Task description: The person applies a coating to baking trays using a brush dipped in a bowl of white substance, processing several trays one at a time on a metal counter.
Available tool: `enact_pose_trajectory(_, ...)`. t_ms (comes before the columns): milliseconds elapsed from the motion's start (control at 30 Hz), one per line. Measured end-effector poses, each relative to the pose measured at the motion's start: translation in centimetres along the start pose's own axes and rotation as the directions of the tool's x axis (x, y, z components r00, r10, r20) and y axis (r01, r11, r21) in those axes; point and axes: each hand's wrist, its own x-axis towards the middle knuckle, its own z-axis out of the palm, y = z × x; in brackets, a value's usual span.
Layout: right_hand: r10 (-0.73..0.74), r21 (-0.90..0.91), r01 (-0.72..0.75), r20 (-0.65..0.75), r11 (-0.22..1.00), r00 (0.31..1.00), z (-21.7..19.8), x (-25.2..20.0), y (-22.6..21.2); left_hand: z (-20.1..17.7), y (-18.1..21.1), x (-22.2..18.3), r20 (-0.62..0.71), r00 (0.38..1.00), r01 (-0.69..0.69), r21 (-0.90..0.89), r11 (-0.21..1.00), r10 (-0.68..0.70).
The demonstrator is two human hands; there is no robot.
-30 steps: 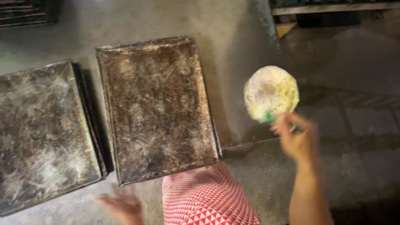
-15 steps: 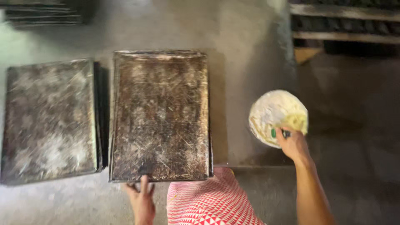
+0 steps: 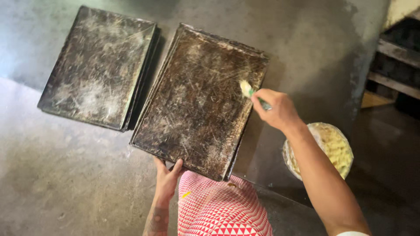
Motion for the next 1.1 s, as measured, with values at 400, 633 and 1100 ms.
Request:
enact_pose_trajectory(400,-0.065,0.17,0.011,0.313,0.985,0.947,1.5,-1.1,2.3,0.4,0.3,-0.6,0.003,1.0,0.027,0.008,1.0,-0.027)
enact_pose_trajectory(633,-0.162,-0.493,0.437,0.505,0.752,0.848,6.6,-0.8,-2.9,0.5,-0.9,-0.1,0.052,0.995,-0.089,-0.015,0.996,0.089)
enact_pose_trajectory(1100,0.02,-0.514,0.294,0.521,0.806,0.854,9.0,10.5,-0.7,0.9,0.4,-0.6,0.072,0.992,-0.103,0.031,0.994,0.101)
